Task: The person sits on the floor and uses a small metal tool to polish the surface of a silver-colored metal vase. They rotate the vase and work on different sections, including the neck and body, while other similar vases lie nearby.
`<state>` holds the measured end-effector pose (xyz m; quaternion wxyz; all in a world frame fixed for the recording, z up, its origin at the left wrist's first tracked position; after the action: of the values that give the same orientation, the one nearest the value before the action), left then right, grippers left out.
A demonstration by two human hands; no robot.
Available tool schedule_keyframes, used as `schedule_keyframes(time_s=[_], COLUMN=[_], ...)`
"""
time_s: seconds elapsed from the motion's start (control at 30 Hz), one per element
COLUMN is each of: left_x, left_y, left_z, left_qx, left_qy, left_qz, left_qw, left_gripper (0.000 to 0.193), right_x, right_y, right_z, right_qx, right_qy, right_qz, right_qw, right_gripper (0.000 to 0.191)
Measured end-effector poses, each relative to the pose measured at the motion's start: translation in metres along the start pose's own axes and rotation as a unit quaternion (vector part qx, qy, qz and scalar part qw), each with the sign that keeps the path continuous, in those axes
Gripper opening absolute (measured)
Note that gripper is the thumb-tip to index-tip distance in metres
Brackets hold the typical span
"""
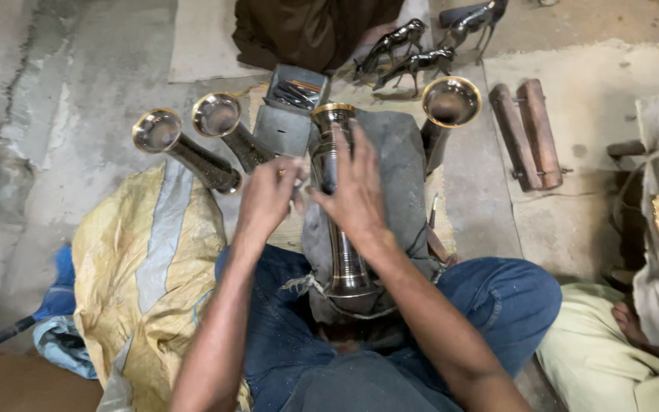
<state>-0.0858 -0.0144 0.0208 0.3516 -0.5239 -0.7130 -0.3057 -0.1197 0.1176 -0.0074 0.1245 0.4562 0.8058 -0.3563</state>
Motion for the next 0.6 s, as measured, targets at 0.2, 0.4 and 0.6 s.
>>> schedule_keyframes(time_s=[0.2,0.4,0.6], left_x=[-0.043,-0.042,-0.023], left_y=[0.035,0.043,0.034], left_z=[0.001,0.003,-0.005], left_qx=[0.084,0.086,0.119], left_qy=[0.056,0.041,-0.046], left_qz=[-0.063,0.032,0.138], left_qw=[0.993,0.995,0.982], left_gripper=[0.032,0.042,0.021], right_x=[0.016,0.037,0.011], right_y=[-0.006,0.005,0.006], right_z=[0.015,0.013,0.014], right_qx=[-0.026,-0.022,-0.011], right_qy=[-0.035,-0.247,-0.062], right_qz=[0.071,0.065,0.016], right_qw=[0.997,0.967,0.998], right_gripper=[0.088,0.071,0.107])
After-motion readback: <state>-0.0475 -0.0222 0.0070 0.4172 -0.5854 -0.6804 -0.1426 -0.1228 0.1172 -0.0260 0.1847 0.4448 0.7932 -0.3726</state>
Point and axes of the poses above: each hand's wrist, its own y-axis away from the middle knuckle, its own z-axis out of the palm, x = y × z, the point moved 7 cm from there along -y, towards the middle knuckle, and after that the axes turned 3 degrees about y, right-handed, at the moved point
